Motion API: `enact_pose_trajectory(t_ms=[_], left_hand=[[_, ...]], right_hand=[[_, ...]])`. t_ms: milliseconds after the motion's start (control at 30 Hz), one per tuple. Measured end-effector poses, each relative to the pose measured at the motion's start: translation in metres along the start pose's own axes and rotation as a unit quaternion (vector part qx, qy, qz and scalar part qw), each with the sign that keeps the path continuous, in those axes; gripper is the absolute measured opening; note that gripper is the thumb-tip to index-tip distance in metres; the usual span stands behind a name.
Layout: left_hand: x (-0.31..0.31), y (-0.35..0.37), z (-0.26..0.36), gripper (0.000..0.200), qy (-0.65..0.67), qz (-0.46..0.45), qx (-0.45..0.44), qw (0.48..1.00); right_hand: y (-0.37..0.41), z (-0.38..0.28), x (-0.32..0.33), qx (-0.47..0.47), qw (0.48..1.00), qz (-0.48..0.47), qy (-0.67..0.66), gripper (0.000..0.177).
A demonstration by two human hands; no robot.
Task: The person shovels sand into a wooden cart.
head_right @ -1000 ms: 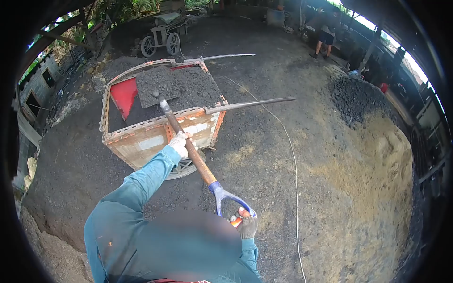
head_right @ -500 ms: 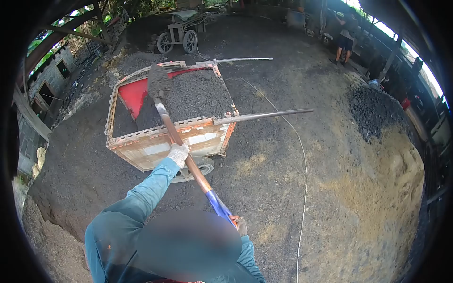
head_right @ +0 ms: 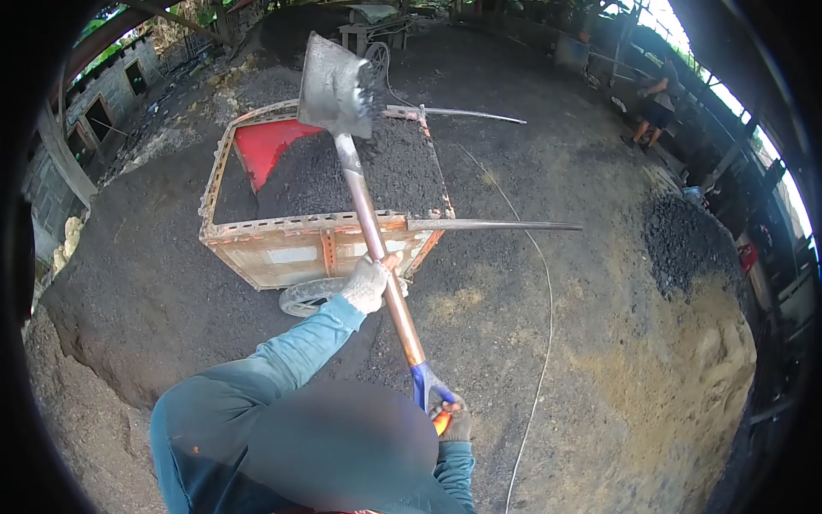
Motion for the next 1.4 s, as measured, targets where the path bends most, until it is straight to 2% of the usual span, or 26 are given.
enact_pose_trajectory(t_ms=[67, 133, 167, 200, 267, 300, 333, 400, 467, 533, 633, 733, 767, 833, 900, 933, 1000, 1067, 1100, 1133, 1167, 1200, 1267, 1333, 1367, 1400], left_hand=[[-0.007, -0.019, -0.013, 0.024, 0.018, -0.014, 0.003, 1.0], [0.007, -0.056, -0.045, 0.023, 0.036, 0.044, 0.068, 0.996], [0.012, -0.066, -0.052, 0.022, 0.061, 0.035, 0.104, 0.992], [0.014, -0.073, -0.054, 0.02, 0.086, 0.024, 0.138, 0.986], [0.023, -0.063, -0.058, 0.017, 0.066, -0.023, 0.089, 0.994], [0.032, -0.05, -0.061, 0.014, 0.079, -0.039, 0.101, 0.991], [0.043, -0.035, -0.062, 0.015, 0.084, -0.064, 0.082, 0.991], [0.068, 0.008, -0.065, 0.018, 0.135, -0.089, 0.113, 0.98], [0.105, 0.052, -0.061, 0.018, 0.204, -0.113, 0.065, 0.97], [0.158, 0.087, -0.06, 0.017, 0.265, -0.11, -0.012, 0.958], [0.255, 0.137, -0.076, 0.015, 0.378, 0.01, -0.031, 0.925], [0.355, 0.191, -0.116, 0.025, 0.415, 0.218, -0.036, 0.882], [0.383, 0.211, -0.132, 0.027, 0.432, 0.283, -0.036, 0.855], [0.421, 0.237, -0.166, 0.03, 0.453, 0.414, -0.007, 0.79], [0.441, 0.245, -0.208, 0.03, 0.458, 0.455, 0.039, 0.763], [0.449, 0.247, -0.236, 0.03, 0.462, 0.474, 0.062, 0.747], [0.468, 0.228, -0.324, 0.027, 0.562, 0.434, 0.153, 0.688], [0.442, 0.204, -0.353, 0.022, 0.595, 0.375, 0.248, 0.666], [0.428, 0.197, -0.34, 0.02, 0.577, 0.427, 0.249, 0.65], [0.424, 0.177, -0.388, 0.015, 0.615, 0.375, 0.242, 0.65], [0.414, 0.169, -0.377, 0.015, 0.618, 0.359, 0.248, 0.653], [0.409, 0.165, -0.359, 0.015, 0.621, 0.344, 0.255, 0.657], [0.422, 0.151, -0.359, 0.016, 0.646, 0.36, 0.239, 0.629], [0.48, 0.152, -0.358, 0.014, 0.697, 0.375, 0.221, 0.57], [0.521, 0.151, -0.356, 0.013, 0.719, 0.379, 0.209, 0.543], [0.6, 0.162, -0.398, 0.015, 0.66, 0.42, 0.181, 0.596]], right_hand=[[0.023, -0.045, -0.016, 0.149, 0.984, 0.015, 0.095, 0.027], [0.05, -0.076, -0.046, 0.299, 0.931, 0.029, 0.209, 0.033], [0.063, -0.081, -0.064, 0.326, 0.887, 0.097, 0.312, 0.038], [0.059, -0.076, -0.06, 0.325, 0.903, 0.083, 0.268, 0.037], [0.045, -0.065, -0.036, 0.31, 0.931, 0.049, 0.187, 0.036], [0.045, -0.057, -0.028, 0.248, 0.955, 0.057, 0.154, 0.034], [0.038, -0.049, -0.018, 0.252, 0.944, 0.079, 0.2, 0.035], [0.022, -0.024, 0.024, 0.235, 0.912, 0.124, 0.313, 0.037], [0.009, -0.003, 0.057, 0.219, 0.903, 0.142, 0.341, 0.037], [-0.003, 0.015, 0.054, 0.175, 0.901, 0.168, 0.358, 0.036], [-0.017, 0.046, 0.028, 0.1, 0.923, 0.179, 0.327, 0.043], [-0.039, 0.089, 0.035, -0.046, 0.929, 0.088, 0.357, 0.03], [-0.039, 0.106, 0.032, -0.062, 0.93, 0.07, 0.355, 0.019], [-0.022, 0.136, -0.001, -0.092, 0.907, 0.06, 0.406, 0.015], [-0.018, 0.163, -0.008, -0.122, 0.875, 0.061, 0.465, 0.017], [-0.018, 0.168, 0.001, -0.099, 0.832, 0.082, 0.539, 0.017], [-0.033, 0.166, 0.028, -0.037, 0.734, 0.112, 0.669, 0.019], [-0.028, 0.137, 0.019, -0.019, 0.716, 0.185, 0.673, 0.019], [-0.024, 0.123, -0.002, -0.017, 0.649, 0.236, 0.723, 0.021], [-0.017, 0.113, -0.026, 0.017, 0.69, 0.222, 0.689, 0.009], [-0.015, 0.105, -0.048, 0.051, 0.687, 0.211, 0.694, 0.004], [-0.016, 0.1, -0.069, 0.085, 0.684, 0.201, 0.696, 0.003], [-0.03, 0.107, -0.105, 0.11, 0.723, 0.118, 0.671, 0.009], [-0.057, 0.157, -0.137, 0.106, 0.664, 0.133, 0.728, 0.008], [-0.066, 0.212, -0.154, 0.109, 0.549, 0.113, 0.821, 0.004], [-0.103, 0.264, -0.12, 0.086, 0.627, 0.052, 0.772, 0.01]])
Point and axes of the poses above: each hand's wrist, its own y-axis away from the middle knuckle, its own x-axis out of the back of the hand, z = x × y, the point moved 4 cm from there along -y, towards the middle knuckle, and after that the axes turned 1 degree about x, right-handed, at the moved point
